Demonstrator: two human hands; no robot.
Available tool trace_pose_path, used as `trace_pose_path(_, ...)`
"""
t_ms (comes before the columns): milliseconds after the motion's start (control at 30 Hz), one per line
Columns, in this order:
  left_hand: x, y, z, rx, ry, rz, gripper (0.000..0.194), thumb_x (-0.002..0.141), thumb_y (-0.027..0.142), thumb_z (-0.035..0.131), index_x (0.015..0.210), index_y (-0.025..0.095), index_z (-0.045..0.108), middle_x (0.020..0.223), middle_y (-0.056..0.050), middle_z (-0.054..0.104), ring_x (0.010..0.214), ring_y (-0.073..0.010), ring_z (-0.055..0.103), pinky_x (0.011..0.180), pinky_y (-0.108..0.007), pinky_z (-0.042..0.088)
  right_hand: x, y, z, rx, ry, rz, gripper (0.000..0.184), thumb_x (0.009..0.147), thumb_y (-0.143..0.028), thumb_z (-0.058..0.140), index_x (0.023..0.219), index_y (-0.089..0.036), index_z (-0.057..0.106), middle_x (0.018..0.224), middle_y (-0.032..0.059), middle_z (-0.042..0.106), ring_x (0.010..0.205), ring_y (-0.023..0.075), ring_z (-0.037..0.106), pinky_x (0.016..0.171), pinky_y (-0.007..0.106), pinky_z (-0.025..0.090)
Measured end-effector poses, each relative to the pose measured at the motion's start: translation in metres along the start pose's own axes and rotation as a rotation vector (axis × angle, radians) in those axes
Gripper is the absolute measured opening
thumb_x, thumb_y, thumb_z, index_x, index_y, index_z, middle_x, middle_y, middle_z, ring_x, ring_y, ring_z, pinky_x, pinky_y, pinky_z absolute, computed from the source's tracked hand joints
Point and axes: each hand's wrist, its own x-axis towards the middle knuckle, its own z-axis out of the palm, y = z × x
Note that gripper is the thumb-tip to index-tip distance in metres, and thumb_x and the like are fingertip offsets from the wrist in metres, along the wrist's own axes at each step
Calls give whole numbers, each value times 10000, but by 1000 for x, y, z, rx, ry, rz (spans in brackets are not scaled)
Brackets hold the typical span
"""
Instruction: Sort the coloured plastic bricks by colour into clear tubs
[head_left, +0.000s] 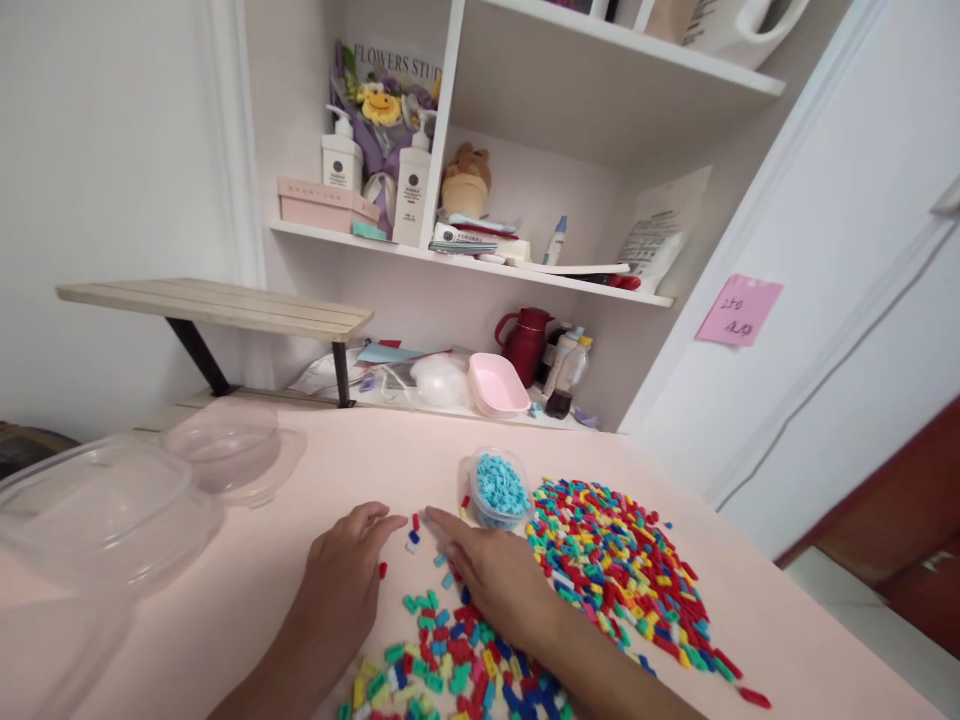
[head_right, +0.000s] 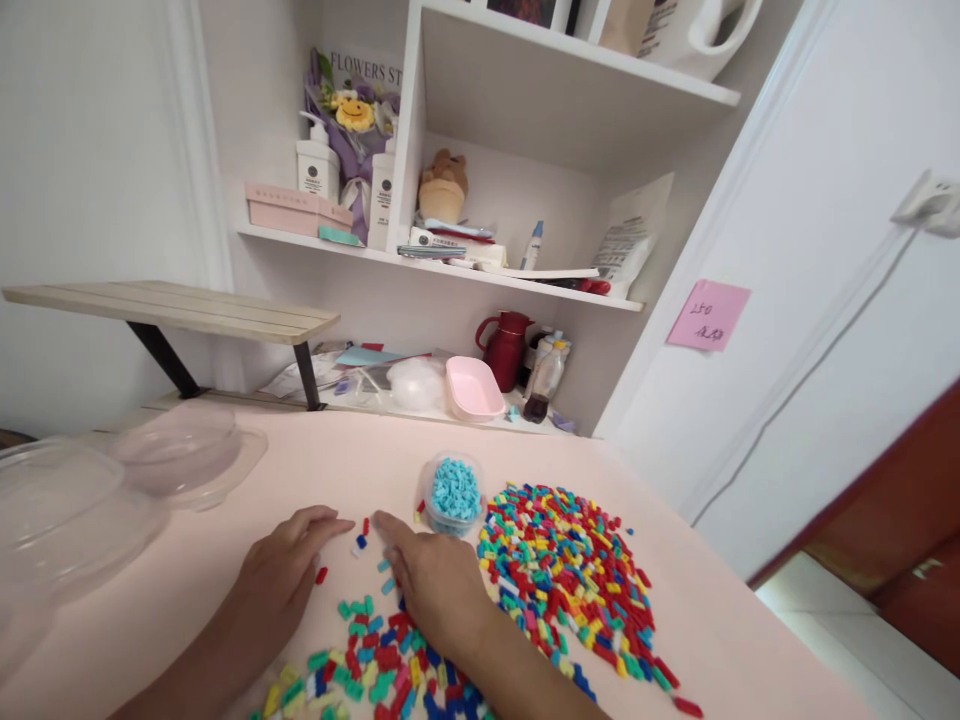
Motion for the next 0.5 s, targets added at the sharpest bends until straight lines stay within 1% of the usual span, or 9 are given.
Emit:
trace_pose_path(100, -2, 1, -1, 35, -65, 0, 659, 743, -30, 386, 1227, 348, 625, 1330, -23, 592, 1229, -210, 524, 1021, -431, 375, 4, -6, -1, -106, -31, 24, 459, 994, -336, 377, 1453, -336, 399, 925, 77, 759, 793, 247, 713, 645, 279, 442)
trace_pose_path(200, -1, -4, 0, 53, -86, 9, 625, 743, -16, 398, 1183, 345, 657, 1321, -22, 608, 1231, -213, 530, 1026, -430, 387, 5, -8, -1, -121, -44, 41, 422, 993, -313, 360, 1401, -347, 460, 891, 73, 760, 778, 259, 715, 627, 284, 429)
trace_pose_path(267, 0, -8, -1, 37, -86, 26, 559, 758, 17, 408, 1131, 326, 686, 1294, -34, 624, 1200, -221, 559, 1002, -432, 421, 3, -5, 0, -62, -31, 72, 381, 986, -272, 361, 1308, -350, 549, 880, 54, 759, 790, 242, 715, 647, 276, 429)
trace_pose_path(333, 3, -10, -3, 6, -74, 30, 501, 766, 42, 405, 1070, 297, 710, 1259, -49, 639, 1157, -228, 592, 968, -431, 458, 0, 1, 1, 36, -5, 109, 333, 976, -247, 380, 1167, -326, 641, 878, 33, 757, 819, 219, 711, 683, 262, 435)
trace_pose_path(400, 5, -9, -7, -28, -44, 16, 466, 773, 57, 388, 1014, 270, 725, 1208, -64, 656, 1113, -231, 620, 938, -427, 487, -3, 6, 1, 137, 33, 123, 285, 962, -247, 418, 1040, -299, 688, 900, 13, 755, 856, 201, 702, 725, 250, 441)
trace_pose_path(467, 7, -5, -10, -55, -14, 7, 438, 789, 79, 371, 967, 250, 732, 1159, -74, 669, 1078, -230, 639, 919, -422, 505, -5, 10, 1, 207, 86, 121, 251, 948, -256, 455, 988, -285, 701, 925, -1, 754, 871, 190, 697, 761, 242, 447)
trace_pose_path(500, 8, -4, -12, -67, -2, 10, 427, 798, 94, 364, 948, 244, 734, 1137, -77, 674, 1063, -228, 646, 911, -417, 512, -5, 11, 2, 226, 113, 115, 242, 942, -262, 468, 998, -287, 702, 944, -4, 754, 878, 187, 695, 777, 241, 450)
